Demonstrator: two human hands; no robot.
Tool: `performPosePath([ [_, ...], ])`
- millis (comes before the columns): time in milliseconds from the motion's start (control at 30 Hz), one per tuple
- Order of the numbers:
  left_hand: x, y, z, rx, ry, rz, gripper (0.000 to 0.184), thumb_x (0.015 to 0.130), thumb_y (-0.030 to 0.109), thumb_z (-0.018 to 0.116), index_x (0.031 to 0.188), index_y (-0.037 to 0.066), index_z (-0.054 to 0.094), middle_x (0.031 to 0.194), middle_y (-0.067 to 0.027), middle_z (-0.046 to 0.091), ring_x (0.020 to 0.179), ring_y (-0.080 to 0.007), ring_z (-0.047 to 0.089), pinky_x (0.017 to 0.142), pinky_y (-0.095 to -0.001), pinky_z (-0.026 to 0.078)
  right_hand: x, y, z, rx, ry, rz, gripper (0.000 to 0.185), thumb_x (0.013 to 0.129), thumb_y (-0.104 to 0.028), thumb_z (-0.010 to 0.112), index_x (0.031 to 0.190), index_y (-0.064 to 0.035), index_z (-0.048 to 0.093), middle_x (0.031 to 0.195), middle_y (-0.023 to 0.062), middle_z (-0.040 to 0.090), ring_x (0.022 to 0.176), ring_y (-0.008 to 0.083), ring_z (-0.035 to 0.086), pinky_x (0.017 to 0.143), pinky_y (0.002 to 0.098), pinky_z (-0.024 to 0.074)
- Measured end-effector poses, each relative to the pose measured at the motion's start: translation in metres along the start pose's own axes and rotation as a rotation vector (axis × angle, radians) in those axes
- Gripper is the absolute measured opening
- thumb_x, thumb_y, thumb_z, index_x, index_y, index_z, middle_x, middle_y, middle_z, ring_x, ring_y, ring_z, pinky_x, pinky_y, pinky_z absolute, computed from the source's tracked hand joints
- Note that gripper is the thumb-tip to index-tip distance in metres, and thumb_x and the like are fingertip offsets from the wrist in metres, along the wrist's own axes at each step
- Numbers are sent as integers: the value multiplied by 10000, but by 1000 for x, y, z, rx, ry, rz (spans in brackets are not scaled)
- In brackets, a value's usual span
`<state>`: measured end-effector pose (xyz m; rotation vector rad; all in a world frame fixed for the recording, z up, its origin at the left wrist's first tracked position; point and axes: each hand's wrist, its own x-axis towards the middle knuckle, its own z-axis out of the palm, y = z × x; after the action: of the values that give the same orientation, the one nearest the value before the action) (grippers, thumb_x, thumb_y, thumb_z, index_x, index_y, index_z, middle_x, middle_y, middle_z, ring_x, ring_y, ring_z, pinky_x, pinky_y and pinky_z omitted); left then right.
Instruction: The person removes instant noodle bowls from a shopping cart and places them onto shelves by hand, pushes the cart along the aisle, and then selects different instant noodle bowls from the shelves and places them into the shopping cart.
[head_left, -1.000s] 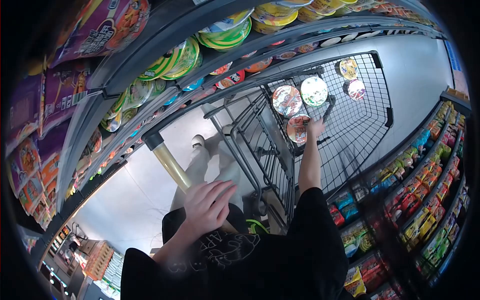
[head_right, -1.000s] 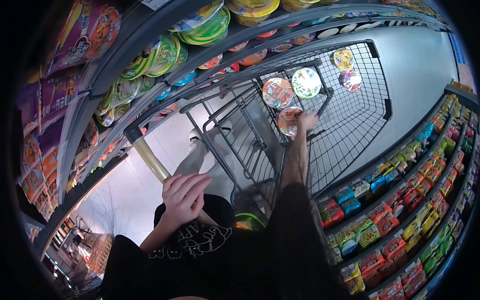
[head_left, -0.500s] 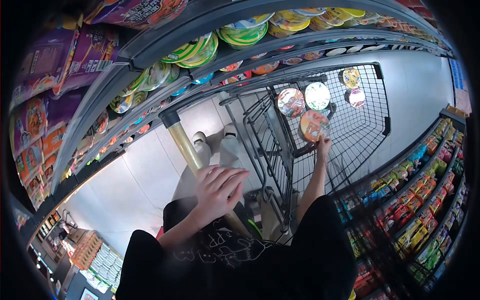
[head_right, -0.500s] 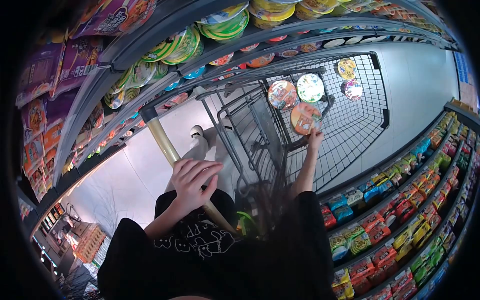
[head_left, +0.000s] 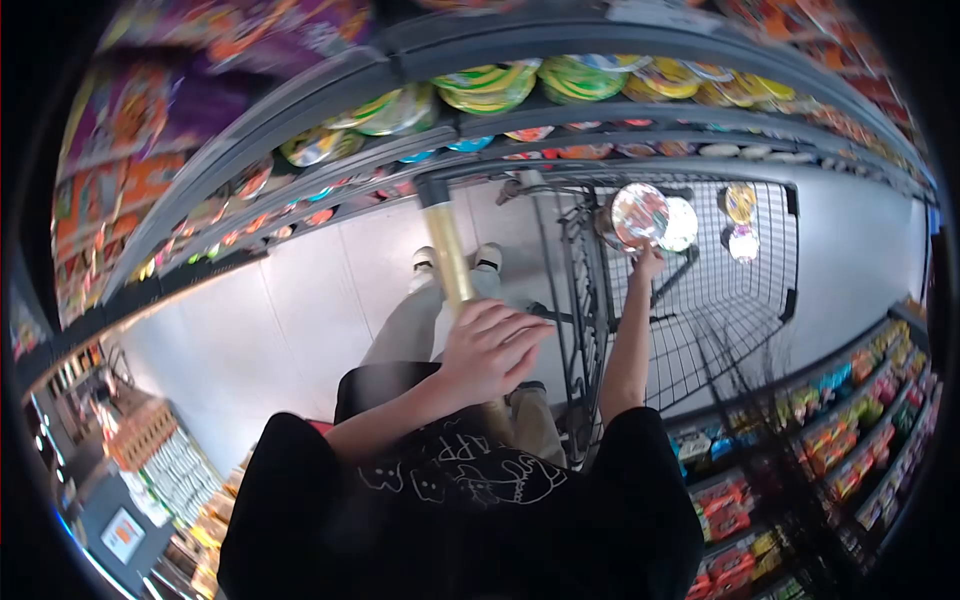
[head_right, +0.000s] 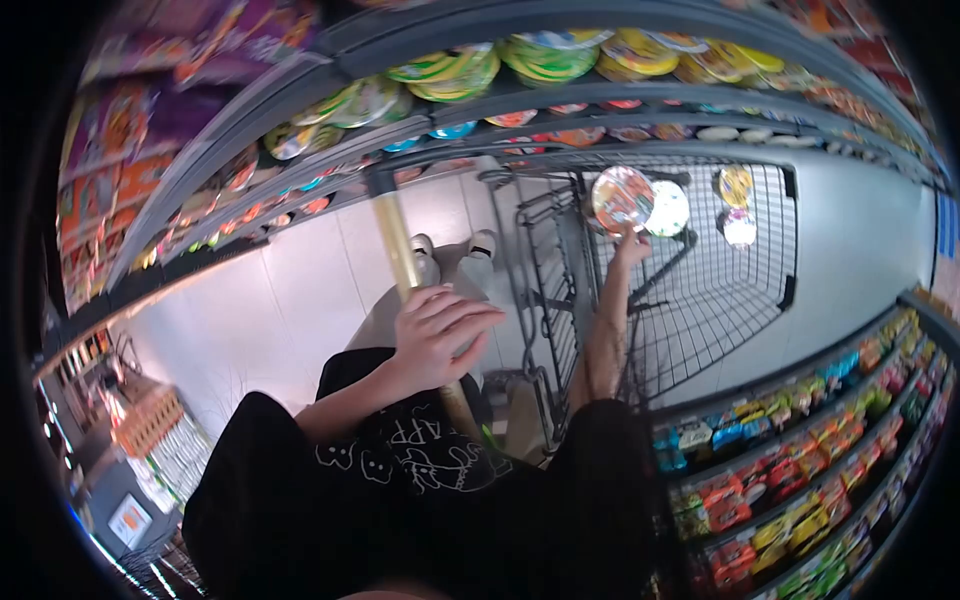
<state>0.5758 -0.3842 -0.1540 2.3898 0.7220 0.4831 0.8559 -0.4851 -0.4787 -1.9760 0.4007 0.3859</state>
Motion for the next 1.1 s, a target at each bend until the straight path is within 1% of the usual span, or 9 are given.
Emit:
performPosePath([
  [33, 0, 0, 0, -32, 12, 19, 194, 642, 90, 576, 829, 128, 609, 824, 39, 600, 726, -120, 540, 730, -274, 379, -1, 1, -3, -191, 110, -160, 457, 683, -247, 660, 958, 14, 403, 819, 126, 505, 684, 215, 503, 593, 348, 428],
  [167, -3, -3, 1, -59, 60, 54, 185, 654, 90, 575, 832, 130, 608, 808, 33, 595, 725, -118, 540, 742, -280, 381, -104, -87, -13, 56, -274, -462, 376, 785, -112, 507, 1101, 18, 351, 966, 120, 459, 842, 200, 469, 724, 304, 392],
  [300, -4, -6, 3, -132, 117, 82, 124, 663, 95, 575, 784, 109, 601, 762, 15, 578, 727, -135, 530, 754, -284, 379, -231, -180, -32, 88, -683, -686, 223, 805, -1, 429, 1024, 30, 462, 1002, 93, 487, 937, 169, 479, 817, 264, 381],
  [433, -9, -11, 2, -155, 63, 161, 97, 639, 147, 566, 718, 95, 588, 745, 1, 571, 768, -160, 521, 795, -313, 351, -307, -248, -30, -143, -742, -1393, 151, 732, 37, 462, 867, 5, 521, 943, 127, 527, 893, 270, 510, 798, 329, 385],
  [700, -19, -38, -8, -431, -30, 456, 97, 646, 113, 581, 739, 91, 590, 746, -37, 572, 757, -210, 524, 801, -352, 364, -343, -264, 118, -295, -1265, -1030, 292, 784, -130, 531, 1020, 33, 481, 956, 131, 549, 880, 228, 557, 741, 295, 454],
  [767, -28, -41, -24, -552, -30, 410, 114, 678, 59, 568, 787, 70, 599, 749, -63, 578, 753, -220, 530, 800, -342, 376, -353, -271, 145, -336, -1336, -530, 493, 788, -279, 547, 1152, -7, 354, 1031, 180, 511, 877, 283, 560, 745, 328, 473],
  [867, -45, -47, -43, -909, 33, 124, 129, 730, -12, 509, 826, 17, 590, 759, -82, 592, 795, -189, 553, 763, -284, 410, -368, -281, 157, -528, -1570, -154, 602, 790, -353, 528, 1204, -25, 240, 1078, 243, 459, 870, 332, 557, 715, 370, 495],
  [1000, -69, -78, -54, -891, 24, -99, 140, 775, 5, 469, 861, -6, 578, 858, -68, 601, 816, -149, 560, 755, -263, 420, -381, -263, 176, -387, -1358, -141, 511, 832, -331, 457, 1162, 9, 265, 1036, 266, 482, 837, 334, 571, 678, 382, 506],
  [1100, -84, -100, -63, -891, 119, -198, 151, 782, 12, 466, 887, -13, 572, 844, -72, 608, 801, -148, 565, 754, -260, 421, -366, -249, 206, -161, -1253, 189, 394, 865, -256, 392, 1133, 12, 288, 965, 244, 527, 795, 337, 587, 653, 384, 513],
])
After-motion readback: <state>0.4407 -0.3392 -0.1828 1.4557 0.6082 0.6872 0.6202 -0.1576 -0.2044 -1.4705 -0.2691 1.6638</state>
